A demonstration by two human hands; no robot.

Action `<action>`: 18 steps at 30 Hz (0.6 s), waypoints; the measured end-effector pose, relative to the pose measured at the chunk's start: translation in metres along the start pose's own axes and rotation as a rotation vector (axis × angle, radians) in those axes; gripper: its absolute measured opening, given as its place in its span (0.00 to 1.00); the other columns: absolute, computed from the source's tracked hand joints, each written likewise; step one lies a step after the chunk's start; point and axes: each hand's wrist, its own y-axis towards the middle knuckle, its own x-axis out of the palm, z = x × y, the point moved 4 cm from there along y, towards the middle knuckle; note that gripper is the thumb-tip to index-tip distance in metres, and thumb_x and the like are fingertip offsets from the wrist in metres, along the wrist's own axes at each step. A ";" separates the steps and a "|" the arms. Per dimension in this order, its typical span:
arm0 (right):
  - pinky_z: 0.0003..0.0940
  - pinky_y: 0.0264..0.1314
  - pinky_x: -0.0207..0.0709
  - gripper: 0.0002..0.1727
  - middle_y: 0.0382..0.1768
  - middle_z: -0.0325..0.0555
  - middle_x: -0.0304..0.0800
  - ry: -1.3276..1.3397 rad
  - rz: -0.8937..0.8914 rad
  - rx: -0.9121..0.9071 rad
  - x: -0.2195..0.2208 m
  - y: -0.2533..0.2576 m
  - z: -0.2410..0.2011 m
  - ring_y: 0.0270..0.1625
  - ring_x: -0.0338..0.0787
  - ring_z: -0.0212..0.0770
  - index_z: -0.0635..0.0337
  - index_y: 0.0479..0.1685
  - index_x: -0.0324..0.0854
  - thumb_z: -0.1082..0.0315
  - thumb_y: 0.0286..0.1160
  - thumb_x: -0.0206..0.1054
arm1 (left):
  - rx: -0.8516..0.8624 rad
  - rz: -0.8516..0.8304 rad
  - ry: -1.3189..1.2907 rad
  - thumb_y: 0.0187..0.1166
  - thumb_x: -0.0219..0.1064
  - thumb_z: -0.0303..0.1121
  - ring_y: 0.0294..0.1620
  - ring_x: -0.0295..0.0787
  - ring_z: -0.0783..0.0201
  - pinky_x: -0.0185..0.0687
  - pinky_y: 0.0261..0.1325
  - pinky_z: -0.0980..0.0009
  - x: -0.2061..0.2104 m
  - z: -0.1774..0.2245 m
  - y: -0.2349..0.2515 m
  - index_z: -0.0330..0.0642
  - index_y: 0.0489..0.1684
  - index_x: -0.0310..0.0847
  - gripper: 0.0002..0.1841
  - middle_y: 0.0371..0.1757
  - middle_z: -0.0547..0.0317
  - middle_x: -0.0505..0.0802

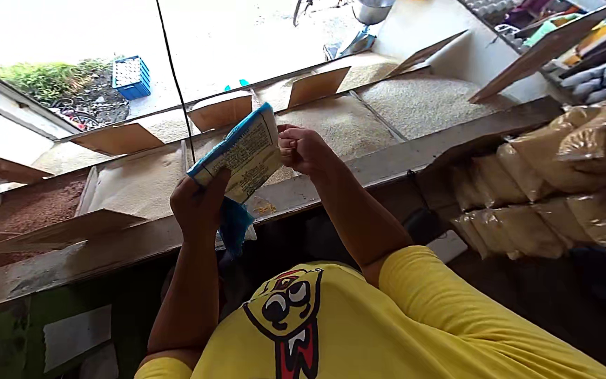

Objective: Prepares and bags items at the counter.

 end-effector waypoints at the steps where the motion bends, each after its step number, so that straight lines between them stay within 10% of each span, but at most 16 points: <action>1: 0.17 0.13 0.56 0.14 0.12 0.25 0.58 -0.030 -0.035 -0.031 -0.004 -0.006 0.002 0.11 0.58 0.23 0.54 0.49 0.80 0.72 0.82 0.47 | 0.006 -0.012 -0.048 0.76 0.73 0.27 0.43 0.94 0.74 0.93 0.50 0.71 0.007 -0.001 0.003 0.41 0.43 0.90 0.04 0.41 0.69 0.97; 6: 0.17 0.15 0.51 0.15 0.12 0.21 0.58 -0.155 0.051 -0.331 -0.024 -0.033 -0.010 0.12 0.57 0.20 0.52 0.39 0.83 0.70 0.76 0.47 | -0.026 -0.057 -0.103 0.80 0.70 0.27 0.41 0.94 0.76 0.93 0.48 0.72 0.046 0.006 0.016 0.44 0.43 0.88 0.03 0.39 0.73 0.96; 10: 0.26 0.39 0.83 0.16 0.32 0.36 0.87 -0.365 0.117 -0.448 -0.039 -0.053 -0.033 0.31 0.84 0.25 0.61 0.55 0.82 0.59 0.78 0.72 | -0.006 -0.085 -0.134 0.79 0.70 0.27 0.39 0.94 0.77 0.93 0.46 0.73 0.087 0.017 0.024 0.45 0.40 0.88 0.02 0.37 0.74 0.96; 13: 0.30 0.52 0.86 0.23 0.46 0.44 0.89 -0.342 0.122 -0.474 -0.060 -0.060 -0.042 0.43 0.88 0.29 0.67 0.65 0.79 0.68 0.73 0.75 | 0.069 -0.100 -0.180 0.79 0.70 0.27 0.38 0.94 0.76 0.93 0.45 0.72 0.115 0.020 0.028 0.45 0.39 0.86 0.02 0.36 0.73 0.96; 18: 0.19 0.27 0.69 0.14 0.32 0.34 0.81 -0.195 0.152 -0.335 -0.091 -0.057 -0.040 0.25 0.74 0.23 0.61 0.63 0.78 0.69 0.82 0.66 | 0.124 -0.095 -0.229 0.81 0.69 0.30 0.40 0.94 0.77 0.93 0.47 0.73 0.139 0.018 0.035 0.47 0.43 0.88 0.03 0.39 0.75 0.96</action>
